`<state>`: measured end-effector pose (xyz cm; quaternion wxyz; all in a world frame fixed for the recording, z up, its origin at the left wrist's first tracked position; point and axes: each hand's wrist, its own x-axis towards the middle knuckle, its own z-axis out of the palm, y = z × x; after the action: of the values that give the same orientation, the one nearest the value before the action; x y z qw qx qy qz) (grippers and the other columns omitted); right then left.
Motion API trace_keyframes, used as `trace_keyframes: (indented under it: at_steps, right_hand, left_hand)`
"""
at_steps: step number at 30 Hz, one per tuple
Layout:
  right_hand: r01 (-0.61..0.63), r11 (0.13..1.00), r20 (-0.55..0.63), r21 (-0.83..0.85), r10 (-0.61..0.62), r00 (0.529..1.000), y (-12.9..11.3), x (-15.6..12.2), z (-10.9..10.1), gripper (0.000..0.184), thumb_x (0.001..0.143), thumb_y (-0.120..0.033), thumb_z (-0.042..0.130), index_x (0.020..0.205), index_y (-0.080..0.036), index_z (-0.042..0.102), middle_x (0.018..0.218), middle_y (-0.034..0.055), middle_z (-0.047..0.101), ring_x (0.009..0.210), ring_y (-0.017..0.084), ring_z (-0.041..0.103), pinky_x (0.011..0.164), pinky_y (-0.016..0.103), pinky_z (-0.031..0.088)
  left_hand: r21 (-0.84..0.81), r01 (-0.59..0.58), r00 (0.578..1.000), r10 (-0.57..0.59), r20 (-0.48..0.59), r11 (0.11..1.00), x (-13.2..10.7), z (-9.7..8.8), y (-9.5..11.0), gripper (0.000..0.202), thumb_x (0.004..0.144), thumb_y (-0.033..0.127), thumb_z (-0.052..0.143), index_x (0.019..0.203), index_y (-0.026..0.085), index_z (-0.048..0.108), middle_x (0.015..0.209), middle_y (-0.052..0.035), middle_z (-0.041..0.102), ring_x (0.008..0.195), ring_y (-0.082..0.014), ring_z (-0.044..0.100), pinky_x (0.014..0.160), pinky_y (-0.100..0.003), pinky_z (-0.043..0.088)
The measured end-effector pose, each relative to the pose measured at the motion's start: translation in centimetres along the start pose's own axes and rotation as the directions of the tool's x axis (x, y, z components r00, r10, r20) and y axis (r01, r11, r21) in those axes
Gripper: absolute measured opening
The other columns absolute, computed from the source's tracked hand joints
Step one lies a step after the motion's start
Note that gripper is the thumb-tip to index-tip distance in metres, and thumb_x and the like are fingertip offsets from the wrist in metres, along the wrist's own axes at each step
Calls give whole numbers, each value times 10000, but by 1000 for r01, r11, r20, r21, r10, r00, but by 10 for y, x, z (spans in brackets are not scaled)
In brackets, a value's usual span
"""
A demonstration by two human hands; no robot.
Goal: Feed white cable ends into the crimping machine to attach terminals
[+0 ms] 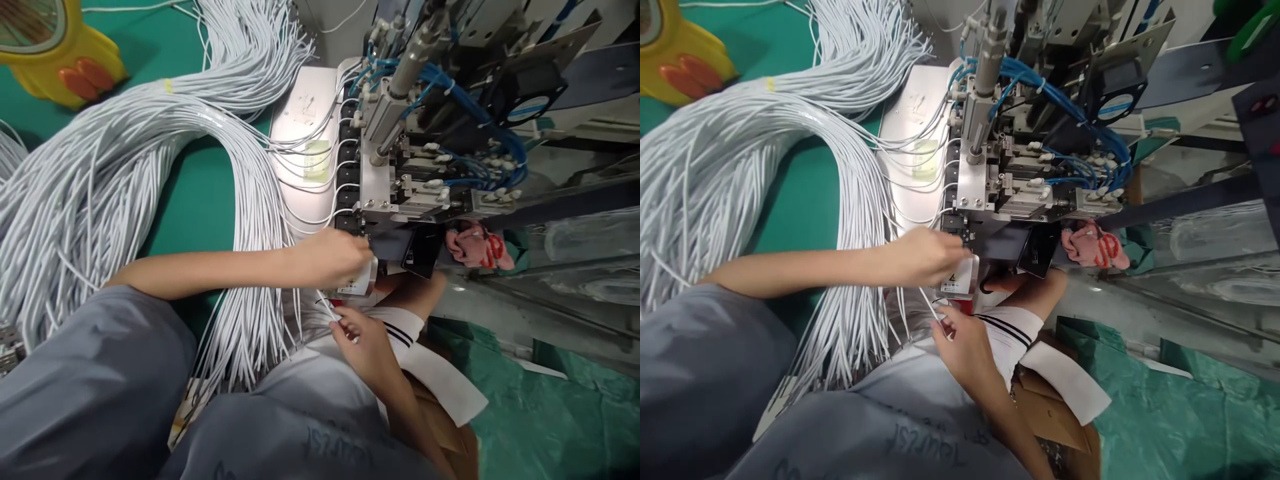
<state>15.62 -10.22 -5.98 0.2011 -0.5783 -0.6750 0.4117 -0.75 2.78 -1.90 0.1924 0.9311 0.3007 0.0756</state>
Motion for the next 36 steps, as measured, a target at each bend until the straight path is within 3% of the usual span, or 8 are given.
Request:
trace_keyframes:
  at_steps: [2,5,8,15,20,25,31,36]
  right_hand:
    - [-4,998,-6,55,5,1000,-1,-1,-4,114,798,-211,571,722,-215,656,517,-14,601,456,146,534,458,270,414]
    - [-2,980,-293,200,61,954,-4,5,-25,73,771,-192,614,705,-200,646,625,0,639,562,143,578,522,256,458]
    - [89,888,-437,451,133,889,-6,12,-42,39,721,-213,701,737,-209,666,690,-10,652,591,122,588,569,242,486]
    - [207,590,-343,781,127,931,-4,30,-34,92,744,-293,704,800,-220,707,714,-3,633,589,113,584,583,263,490]
    - [288,671,-427,683,47,903,-4,31,-31,120,803,-317,639,811,-215,703,733,15,619,617,132,579,571,276,474]
    - [336,827,-589,451,-7,808,-1,36,-26,96,771,-262,677,701,-199,657,709,18,599,649,136,555,572,267,450]
    - [276,783,-399,557,-40,916,3,41,-40,120,754,-311,696,723,-195,703,652,8,592,500,96,476,435,238,356]
    - [328,815,-493,478,-61,868,2,45,-38,142,726,-323,718,659,-199,704,584,1,586,515,104,467,460,246,342]
  left_hand:
    - [-277,-181,983,185,-15,944,-3,5,11,290,924,255,431,1045,92,638,940,-119,645,814,-188,625,653,-272,465]
    - [-536,-240,962,273,-17,810,-4,11,19,306,913,308,500,1061,78,638,990,-133,649,881,-174,619,746,-245,476]
    - [-632,-175,983,171,-69,755,-3,15,17,227,900,239,523,992,100,678,845,-87,658,776,-135,611,705,-217,464]
    - [-707,-157,980,22,-197,690,-3,13,14,191,851,184,564,839,81,724,723,-52,603,613,-81,544,555,-171,414]
    - [-689,-136,979,-10,-204,712,-2,16,15,179,839,178,569,843,105,733,694,-39,588,616,-86,549,552,-173,410]
    - [-732,-134,979,-26,-202,668,-2,18,15,161,832,194,594,844,96,721,713,-47,612,642,-95,577,587,-180,436]
    - [-832,-55,998,-6,-69,553,-4,16,13,195,850,130,503,853,89,694,647,-15,578,547,-68,566,521,-154,434]
    - [-856,3,997,-69,-38,517,-4,13,17,157,817,151,541,763,93,676,631,-7,565,532,-65,553,485,-145,422]
